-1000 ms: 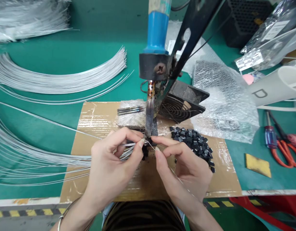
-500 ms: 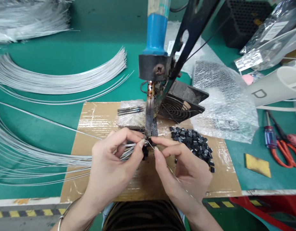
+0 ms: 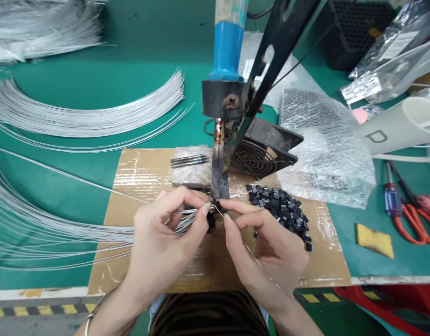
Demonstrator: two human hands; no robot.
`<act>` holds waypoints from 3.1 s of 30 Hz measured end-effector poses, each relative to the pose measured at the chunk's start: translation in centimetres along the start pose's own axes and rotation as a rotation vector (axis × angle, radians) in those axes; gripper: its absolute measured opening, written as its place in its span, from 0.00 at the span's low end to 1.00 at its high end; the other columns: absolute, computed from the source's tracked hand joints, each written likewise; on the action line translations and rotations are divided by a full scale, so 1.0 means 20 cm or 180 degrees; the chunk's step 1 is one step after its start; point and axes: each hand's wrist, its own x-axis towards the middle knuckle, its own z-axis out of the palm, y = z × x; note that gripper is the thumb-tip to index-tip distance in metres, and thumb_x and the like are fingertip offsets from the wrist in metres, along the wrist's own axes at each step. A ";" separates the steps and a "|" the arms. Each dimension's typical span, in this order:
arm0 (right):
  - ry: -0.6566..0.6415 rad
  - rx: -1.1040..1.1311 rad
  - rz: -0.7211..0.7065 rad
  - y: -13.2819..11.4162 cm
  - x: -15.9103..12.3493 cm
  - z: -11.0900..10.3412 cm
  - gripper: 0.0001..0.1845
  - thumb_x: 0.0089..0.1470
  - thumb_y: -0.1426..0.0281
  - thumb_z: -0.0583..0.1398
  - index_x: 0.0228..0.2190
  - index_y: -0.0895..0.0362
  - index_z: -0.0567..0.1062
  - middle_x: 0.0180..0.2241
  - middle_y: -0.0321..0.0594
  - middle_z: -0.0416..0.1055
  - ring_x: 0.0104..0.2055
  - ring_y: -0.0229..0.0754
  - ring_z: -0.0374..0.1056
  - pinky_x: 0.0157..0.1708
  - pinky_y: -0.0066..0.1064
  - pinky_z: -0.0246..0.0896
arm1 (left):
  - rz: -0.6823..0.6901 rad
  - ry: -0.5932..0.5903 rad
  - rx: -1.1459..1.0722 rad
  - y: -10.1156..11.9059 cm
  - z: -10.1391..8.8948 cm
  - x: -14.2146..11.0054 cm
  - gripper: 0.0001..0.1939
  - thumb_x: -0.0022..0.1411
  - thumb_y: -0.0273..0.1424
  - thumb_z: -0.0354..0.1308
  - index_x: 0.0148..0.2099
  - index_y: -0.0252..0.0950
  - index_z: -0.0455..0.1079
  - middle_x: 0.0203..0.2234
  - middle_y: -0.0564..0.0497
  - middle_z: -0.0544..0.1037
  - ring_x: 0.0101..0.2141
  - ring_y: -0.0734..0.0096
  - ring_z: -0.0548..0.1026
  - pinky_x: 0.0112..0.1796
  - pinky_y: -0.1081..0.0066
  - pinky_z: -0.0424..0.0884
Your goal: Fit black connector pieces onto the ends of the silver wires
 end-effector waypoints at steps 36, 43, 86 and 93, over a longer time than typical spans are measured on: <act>0.0386 -0.0159 0.0083 0.04 0.00 -0.05 0.08 0.60 0.78 0.67 0.32 0.53 0.77 0.43 0.42 0.85 0.46 0.47 0.83 0.49 0.37 0.77 | 0.0902 0.0371 0.1386 -0.02 -0.01 -0.09 0.09 0.65 0.22 0.63 0.40 0.43 0.73 0.38 0.57 0.86 0.26 0.71 0.76 0.31 0.64 0.66; 0.1316 -0.0468 0.0206 0.12 0.01 -0.22 0.08 0.59 0.71 0.70 0.29 0.55 0.78 0.38 0.44 0.85 0.40 0.47 0.82 0.47 0.39 0.76 | 0.1199 0.0805 0.1533 -0.16 0.03 -0.19 0.14 0.64 0.16 0.64 0.45 0.40 0.74 0.41 0.47 0.85 0.43 0.60 0.84 0.47 0.61 0.75; 0.1742 -0.0367 0.0415 0.27 -0.02 -0.32 0.16 0.53 0.57 0.73 0.29 0.55 0.78 0.35 0.43 0.83 0.39 0.49 0.80 0.44 0.39 0.74 | 0.0234 0.0306 0.2126 -0.46 -0.32 0.89 0.13 0.72 0.39 0.63 0.47 0.33 0.77 0.43 0.47 0.82 0.43 0.62 0.81 0.48 0.56 0.78; 0.1810 -0.0342 0.0377 0.27 -0.02 -0.32 0.15 0.53 0.59 0.74 0.29 0.55 0.79 0.34 0.43 0.82 0.38 0.48 0.80 0.43 0.38 0.73 | 0.0224 0.0648 0.1598 -0.38 -0.40 0.86 0.09 0.71 0.34 0.61 0.41 0.33 0.76 0.32 0.50 0.82 0.33 0.66 0.80 0.39 0.65 0.76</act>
